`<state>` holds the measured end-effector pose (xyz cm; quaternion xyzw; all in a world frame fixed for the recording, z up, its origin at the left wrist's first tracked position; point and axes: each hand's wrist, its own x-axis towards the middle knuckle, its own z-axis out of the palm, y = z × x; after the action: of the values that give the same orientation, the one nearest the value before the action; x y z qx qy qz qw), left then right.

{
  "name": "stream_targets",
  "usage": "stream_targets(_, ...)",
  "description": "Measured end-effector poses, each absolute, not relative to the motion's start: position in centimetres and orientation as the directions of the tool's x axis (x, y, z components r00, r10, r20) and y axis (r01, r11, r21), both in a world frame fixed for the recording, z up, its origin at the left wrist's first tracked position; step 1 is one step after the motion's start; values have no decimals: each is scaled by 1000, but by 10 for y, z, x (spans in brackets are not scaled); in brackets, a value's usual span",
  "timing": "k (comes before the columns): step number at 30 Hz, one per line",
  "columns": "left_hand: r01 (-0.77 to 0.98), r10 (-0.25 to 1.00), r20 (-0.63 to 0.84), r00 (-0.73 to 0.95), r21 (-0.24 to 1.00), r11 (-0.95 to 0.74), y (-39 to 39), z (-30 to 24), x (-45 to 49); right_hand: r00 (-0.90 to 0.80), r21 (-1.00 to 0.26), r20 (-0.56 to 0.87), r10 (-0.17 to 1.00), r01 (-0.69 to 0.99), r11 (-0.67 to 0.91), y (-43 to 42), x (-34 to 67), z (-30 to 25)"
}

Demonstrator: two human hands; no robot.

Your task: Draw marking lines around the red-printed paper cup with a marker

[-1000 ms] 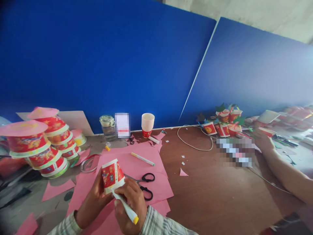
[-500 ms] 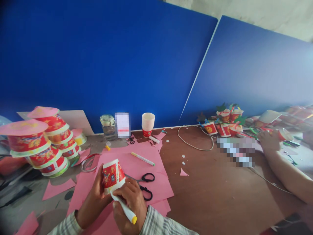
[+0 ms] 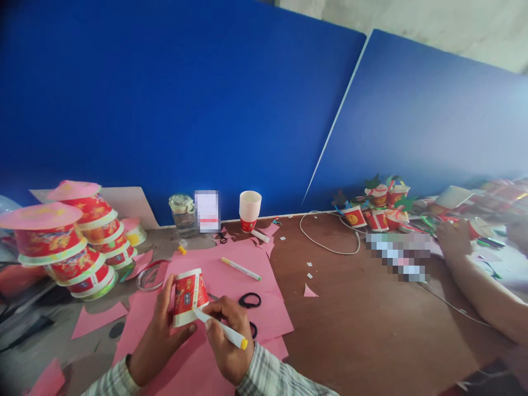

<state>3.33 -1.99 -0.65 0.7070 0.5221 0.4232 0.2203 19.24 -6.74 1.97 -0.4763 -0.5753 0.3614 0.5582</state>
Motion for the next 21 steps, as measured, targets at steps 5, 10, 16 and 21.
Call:
stream_targets(5,606,901,413,133,685,-404,-22,-1,34,23,-915,378,926,163,369,-70,192,20)
stream_targets(10,579,881,432,195,674,-459,-22,0,32,-1,-907,396,918,155,391,-70,191,19)
stream_targets(16,565,880,469,67,710,-421,-22,2,35,16,-917,382,924,129,377,-68,193,21)
stream_targets(21,583,887,457,64,705,-405,-21,2,36,-17,-911,401,916,96,401,-69,195,27)
